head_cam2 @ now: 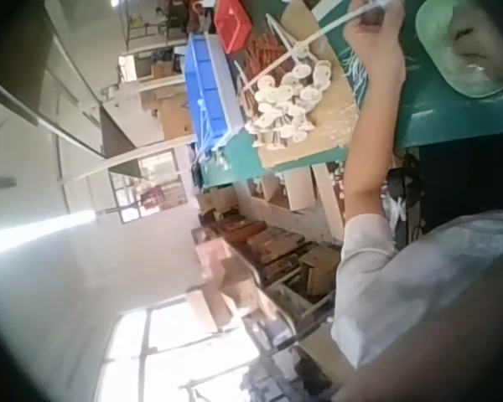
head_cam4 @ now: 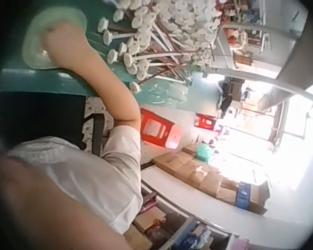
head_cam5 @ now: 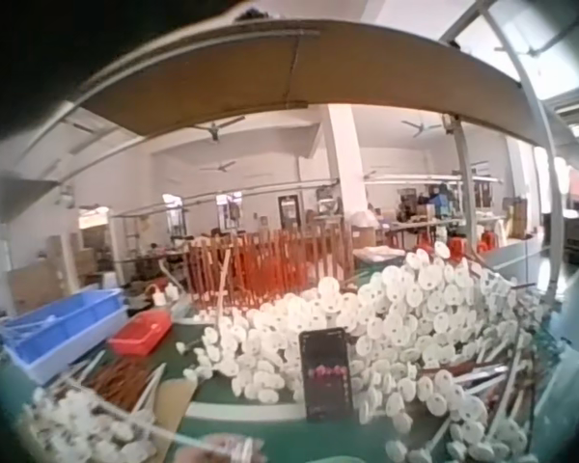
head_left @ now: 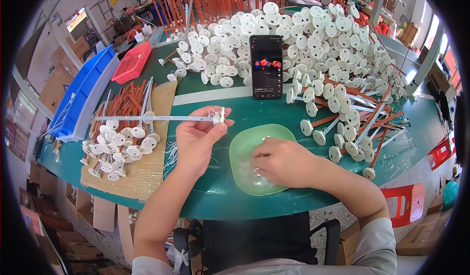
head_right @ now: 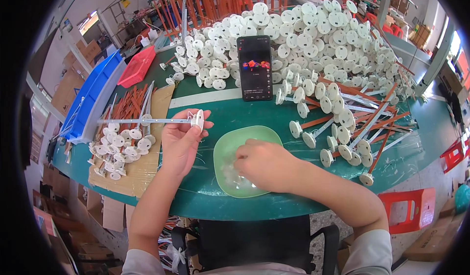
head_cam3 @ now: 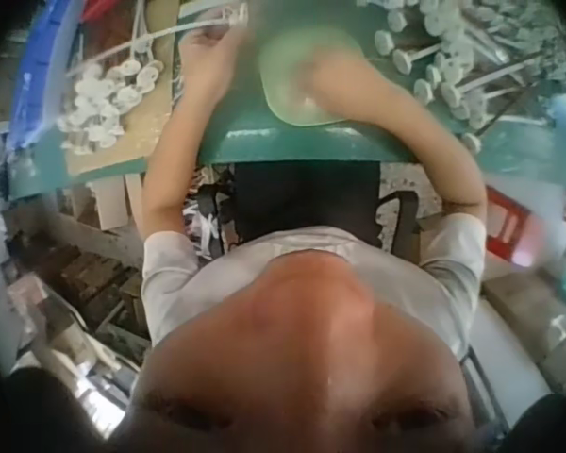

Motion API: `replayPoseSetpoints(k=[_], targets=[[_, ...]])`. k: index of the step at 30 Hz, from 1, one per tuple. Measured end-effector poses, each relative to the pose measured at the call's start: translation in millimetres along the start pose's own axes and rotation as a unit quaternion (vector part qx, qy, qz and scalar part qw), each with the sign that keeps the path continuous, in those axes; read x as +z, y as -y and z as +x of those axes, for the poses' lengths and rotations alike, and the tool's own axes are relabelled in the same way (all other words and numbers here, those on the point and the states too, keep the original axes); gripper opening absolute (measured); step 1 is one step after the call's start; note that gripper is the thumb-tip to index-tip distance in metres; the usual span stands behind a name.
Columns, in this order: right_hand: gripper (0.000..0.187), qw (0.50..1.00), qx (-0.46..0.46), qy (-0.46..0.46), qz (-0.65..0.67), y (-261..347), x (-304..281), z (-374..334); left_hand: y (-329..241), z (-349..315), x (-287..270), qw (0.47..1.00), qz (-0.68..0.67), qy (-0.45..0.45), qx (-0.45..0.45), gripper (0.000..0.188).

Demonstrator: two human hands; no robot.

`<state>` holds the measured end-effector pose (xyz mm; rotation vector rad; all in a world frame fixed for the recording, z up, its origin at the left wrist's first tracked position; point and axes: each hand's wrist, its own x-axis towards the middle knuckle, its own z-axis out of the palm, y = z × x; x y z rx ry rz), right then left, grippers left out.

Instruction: The person sits at a green workbench and repeatedly assembles small white plastic light fixtures. They pick up a white plastic base, insert a small white bulb or diffuser, and attach a long LED strip to the base. The person handles the components one by one, placing the finished units on the table.

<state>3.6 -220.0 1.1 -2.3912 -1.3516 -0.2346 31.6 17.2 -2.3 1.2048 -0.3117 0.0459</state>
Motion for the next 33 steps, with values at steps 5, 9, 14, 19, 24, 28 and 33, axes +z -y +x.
replayPoseSetpoints(k=[5,9,14,19,24,28,33], targets=[[0.009,0.999,-0.025,-0.003,0.035,-3,-5,2,1,0,1,1.000,0.001,0.009,-0.009,0.041],[0.012,0.991,-0.005,-0.064,0.114,-3,-9,4,1,0,2,1.000,-0.002,0.027,-0.008,0.042],[0.015,0.983,0.063,-0.086,0.151,5,-19,7,1,-1,2,0.999,0.000,0.039,-0.019,0.041],[0.015,0.966,0.088,-0.124,0.211,3,-23,10,-2,-4,4,0.997,-0.024,0.066,-0.030,0.047],[0.011,0.862,0.169,-0.254,0.404,6,-13,12,-2,-9,12,0.988,-0.096,0.108,-0.048,0.059],[0.013,0.867,0.139,-0.290,0.382,9,-12,12,1,-12,17,0.982,-0.121,0.139,-0.046,0.062],[0.015,0.794,0.174,-0.279,0.511,27,-13,13,1,-14,17,0.978,-0.125,0.164,-0.045,0.062]])
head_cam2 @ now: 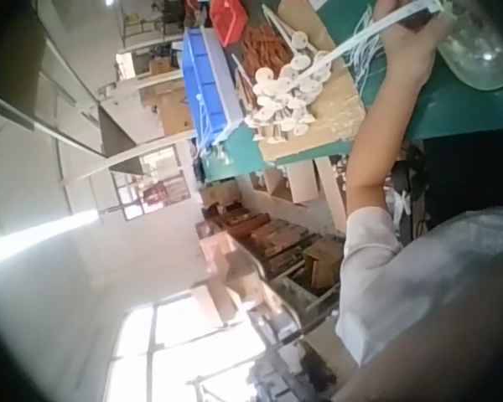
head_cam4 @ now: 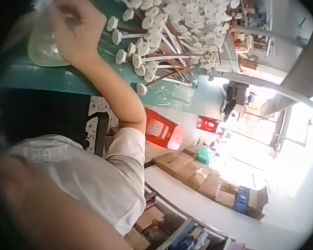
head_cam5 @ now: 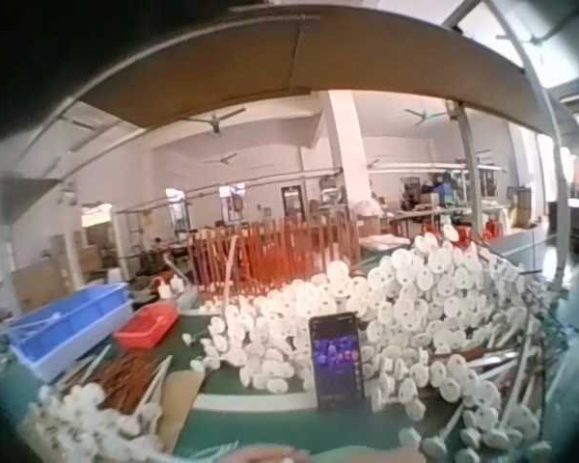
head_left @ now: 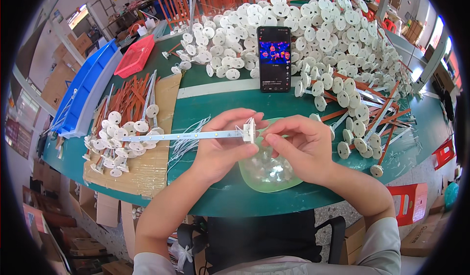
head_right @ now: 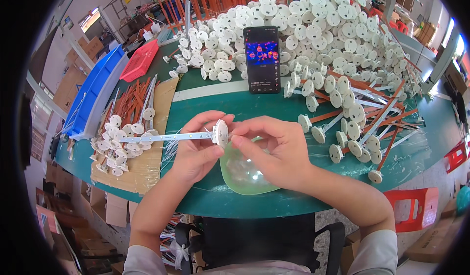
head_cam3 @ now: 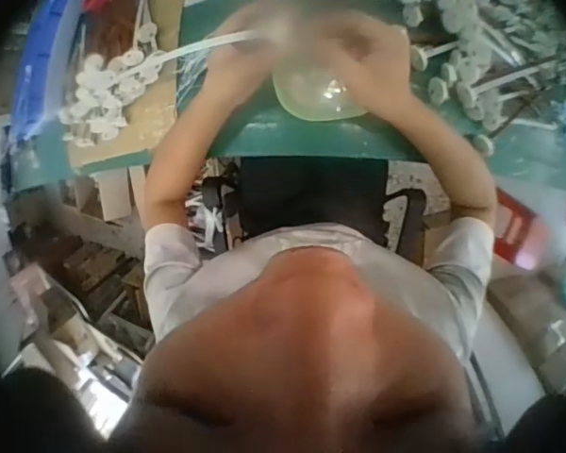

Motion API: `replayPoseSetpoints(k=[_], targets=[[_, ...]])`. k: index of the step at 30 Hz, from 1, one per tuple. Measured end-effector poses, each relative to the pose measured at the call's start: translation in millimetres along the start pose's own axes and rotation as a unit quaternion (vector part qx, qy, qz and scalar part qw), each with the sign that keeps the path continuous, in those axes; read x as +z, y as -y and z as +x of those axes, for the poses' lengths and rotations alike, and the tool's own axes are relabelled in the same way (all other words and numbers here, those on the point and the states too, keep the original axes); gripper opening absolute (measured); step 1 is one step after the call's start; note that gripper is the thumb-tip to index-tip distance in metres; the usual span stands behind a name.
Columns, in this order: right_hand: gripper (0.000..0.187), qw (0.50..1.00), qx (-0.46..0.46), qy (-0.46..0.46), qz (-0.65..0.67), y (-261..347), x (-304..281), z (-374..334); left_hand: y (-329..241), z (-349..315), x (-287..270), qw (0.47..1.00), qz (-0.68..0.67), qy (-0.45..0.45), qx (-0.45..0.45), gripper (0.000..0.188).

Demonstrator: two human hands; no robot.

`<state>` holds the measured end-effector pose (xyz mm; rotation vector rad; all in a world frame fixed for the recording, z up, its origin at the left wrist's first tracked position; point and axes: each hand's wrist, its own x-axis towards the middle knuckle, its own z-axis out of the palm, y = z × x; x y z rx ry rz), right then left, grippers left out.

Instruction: The person sits at a green workbench and repeatedly assembles small white plastic light fixtures. They pick up a white plastic base, insert a small white bulb or diffuser, and attach a long LED strip to the base. The person handles the components one by one, placing the finished units on the table.

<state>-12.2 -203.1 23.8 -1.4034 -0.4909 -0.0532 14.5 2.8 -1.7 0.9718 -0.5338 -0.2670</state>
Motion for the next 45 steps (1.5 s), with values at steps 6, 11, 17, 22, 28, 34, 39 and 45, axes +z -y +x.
replayPoseSetpoints(k=[6,11,17,22,28,34,39,45], targets=[[0.013,1.000,-0.016,0.013,0.005,-7,2,0,2,1,0,0.999,-0.046,0.012,0.014,0.061],[0.011,0.993,-0.107,0.044,-0.022,-19,-1,4,4,0,-1,0.999,-0.045,0.021,0.015,0.060],[0.012,0.996,-0.079,-0.004,0.050,-22,7,2,7,0,-2,0.999,-0.027,0.021,0.009,0.060],[0.011,0.996,-0.081,-0.023,0.002,-24,8,0,6,0,1,1.000,-0.025,0.012,0.006,0.059],[0.013,0.961,-0.201,0.004,-0.191,-20,3,5,4,-2,3,1.000,-0.021,-0.010,0.012,0.060],[0.013,0.940,-0.244,0.103,-0.213,0,-12,14,1,-1,-7,0.997,0.003,0.072,0.023,0.059],[0.010,0.929,-0.285,0.047,-0.231,-7,-7,15,4,2,-4,0.995,0.009,0.070,0.071,0.058],[0.009,0.893,-0.301,-0.059,-0.330,-12,9,8,12,0,5,0.994,0.056,-0.001,0.092,0.059]])
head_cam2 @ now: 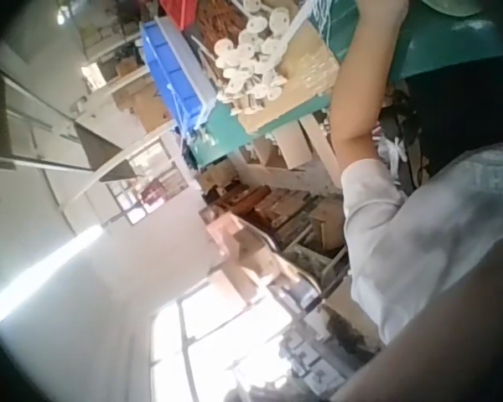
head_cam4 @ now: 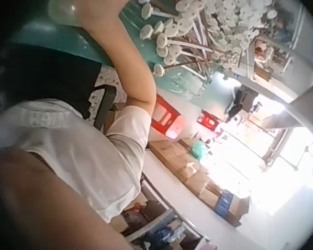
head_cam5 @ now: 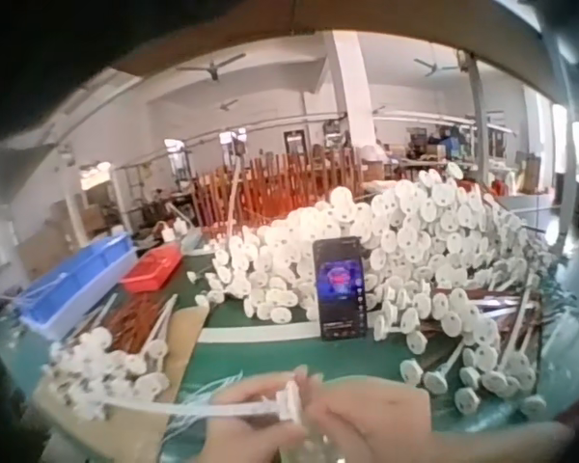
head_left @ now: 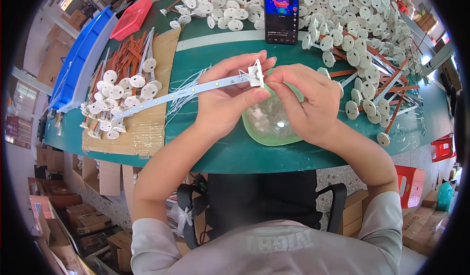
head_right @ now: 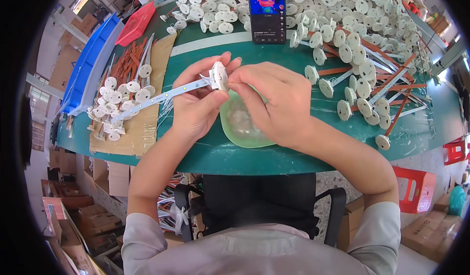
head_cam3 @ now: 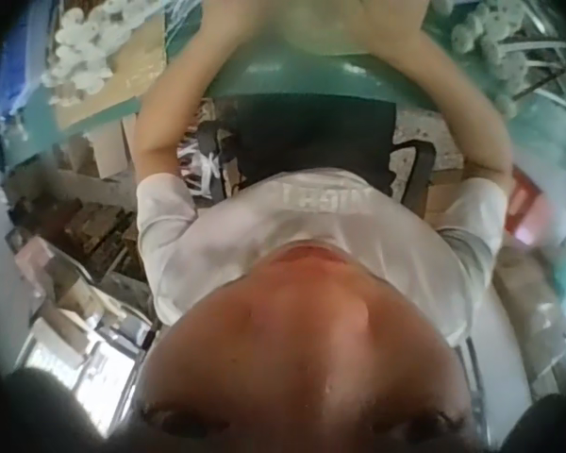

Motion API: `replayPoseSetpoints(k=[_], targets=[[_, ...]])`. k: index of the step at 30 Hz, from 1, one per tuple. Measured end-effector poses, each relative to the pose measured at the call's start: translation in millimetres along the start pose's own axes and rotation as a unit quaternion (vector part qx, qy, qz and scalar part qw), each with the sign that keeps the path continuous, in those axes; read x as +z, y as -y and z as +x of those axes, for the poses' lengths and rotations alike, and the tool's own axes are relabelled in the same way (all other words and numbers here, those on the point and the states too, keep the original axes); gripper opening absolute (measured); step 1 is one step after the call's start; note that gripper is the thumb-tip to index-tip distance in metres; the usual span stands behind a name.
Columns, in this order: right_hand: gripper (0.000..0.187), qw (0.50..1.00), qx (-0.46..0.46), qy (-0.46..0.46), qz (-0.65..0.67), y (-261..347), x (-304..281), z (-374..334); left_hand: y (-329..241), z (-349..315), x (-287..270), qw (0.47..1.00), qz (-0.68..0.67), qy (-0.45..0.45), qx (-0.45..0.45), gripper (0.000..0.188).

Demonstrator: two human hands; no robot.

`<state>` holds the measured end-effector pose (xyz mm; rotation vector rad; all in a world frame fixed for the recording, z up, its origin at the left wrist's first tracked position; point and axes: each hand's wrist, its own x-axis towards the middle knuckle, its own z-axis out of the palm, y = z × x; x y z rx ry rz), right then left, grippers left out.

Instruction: The person sits at a green workbench and repeatedly assembles small white plastic light fixtures. They pick up a white plastic base, insert a small white bulb or diffuser, and attach a long LED strip to the base. The person handles the components one by one, placing the finished units on the table.

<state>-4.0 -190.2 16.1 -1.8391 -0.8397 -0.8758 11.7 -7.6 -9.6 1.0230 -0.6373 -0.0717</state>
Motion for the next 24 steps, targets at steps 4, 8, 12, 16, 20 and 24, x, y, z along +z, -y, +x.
replayPoseSetpoints(k=[4,8,12,16,20,24], targets=[[0.010,1.000,-0.007,-0.010,0.002,-2,4,-3,2,-1,6,0.999,-0.029,-0.028,-0.015,0.057],[0.010,1.000,-0.002,-0.001,0.026,-1,3,0,-1,3,1,1.000,-0.013,-0.002,-0.018,0.058],[0.009,0.994,0.003,0.003,0.109,-1,2,2,-8,6,-2,0.999,-0.043,0.024,0.005,0.056],[0.010,0.994,0.019,0.026,0.106,-1,-2,-1,-8,4,-2,0.998,-0.053,0.036,-0.007,0.054],[0.009,0.993,0.030,0.072,0.090,0,-7,1,-9,3,-5,0.998,0.032,0.054,0.003,0.057],[0.009,0.965,0.120,0.088,0.215,-18,-5,1,-41,13,-3,0.981,0.169,0.046,-0.089,0.069]])
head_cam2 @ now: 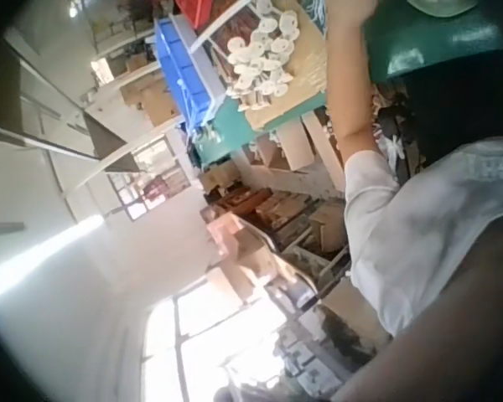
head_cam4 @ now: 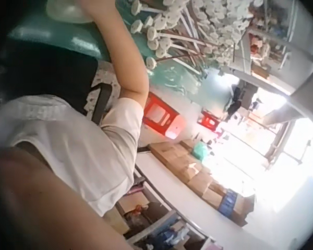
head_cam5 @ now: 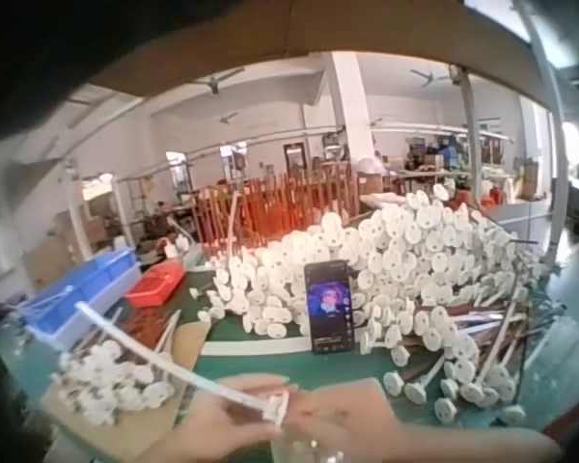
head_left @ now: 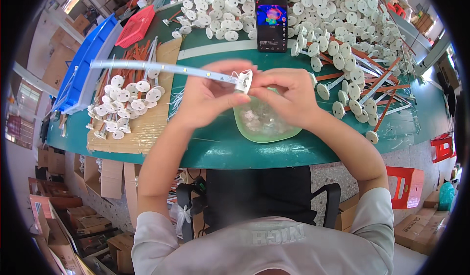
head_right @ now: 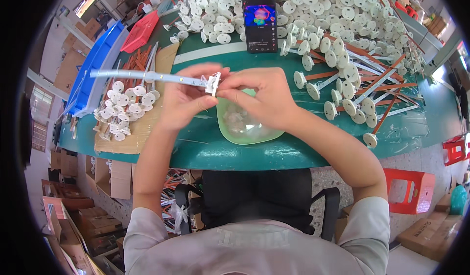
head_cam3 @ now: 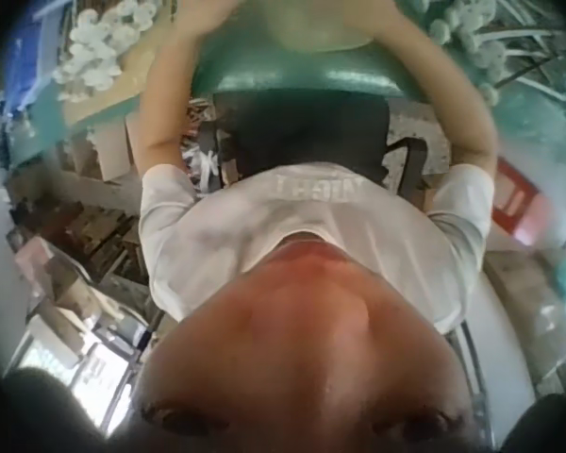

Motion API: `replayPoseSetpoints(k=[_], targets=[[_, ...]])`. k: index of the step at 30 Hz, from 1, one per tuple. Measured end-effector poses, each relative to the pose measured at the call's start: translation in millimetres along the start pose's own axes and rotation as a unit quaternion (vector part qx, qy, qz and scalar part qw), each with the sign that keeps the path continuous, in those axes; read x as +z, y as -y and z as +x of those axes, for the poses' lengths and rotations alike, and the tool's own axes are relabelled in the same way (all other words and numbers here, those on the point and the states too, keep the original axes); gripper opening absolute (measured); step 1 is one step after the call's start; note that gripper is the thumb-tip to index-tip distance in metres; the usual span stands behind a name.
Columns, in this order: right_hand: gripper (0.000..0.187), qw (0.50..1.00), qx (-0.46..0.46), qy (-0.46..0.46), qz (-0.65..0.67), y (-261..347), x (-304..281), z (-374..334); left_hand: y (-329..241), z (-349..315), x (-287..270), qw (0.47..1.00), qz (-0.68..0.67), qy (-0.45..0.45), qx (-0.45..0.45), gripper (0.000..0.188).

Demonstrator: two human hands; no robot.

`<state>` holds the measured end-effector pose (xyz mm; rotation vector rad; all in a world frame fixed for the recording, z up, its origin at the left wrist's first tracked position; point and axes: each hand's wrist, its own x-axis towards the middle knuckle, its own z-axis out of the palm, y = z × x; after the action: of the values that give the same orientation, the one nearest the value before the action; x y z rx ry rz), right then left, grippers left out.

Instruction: The person sits at a green workbench and repeatedly assembles small white plastic light fixtures. They pick up a white plastic base, insert a small white bulb or diffuser, and attach a long LED strip to the base. The person handles the components one by one, placing the finished units on the table.

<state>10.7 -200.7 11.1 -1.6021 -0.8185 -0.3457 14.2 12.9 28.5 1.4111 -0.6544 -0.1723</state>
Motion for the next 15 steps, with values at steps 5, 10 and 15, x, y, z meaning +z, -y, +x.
replayPoseSetpoints(k=[5,10,15], targets=[[0.015,0.997,0.062,-0.040,-0.002,-5,-7,3,-64,8,-84,0.940,0.289,-0.054,-0.176,0.071],[0.036,0.997,0.070,-0.037,-0.009,0,-7,3,-98,6,-182,0.719,0.648,-0.126,-0.217,0.055],[0.045,0.997,0.070,0.001,-0.015,3,-6,2,-110,3,-207,0.546,0.734,-0.063,-0.398,0.054]])
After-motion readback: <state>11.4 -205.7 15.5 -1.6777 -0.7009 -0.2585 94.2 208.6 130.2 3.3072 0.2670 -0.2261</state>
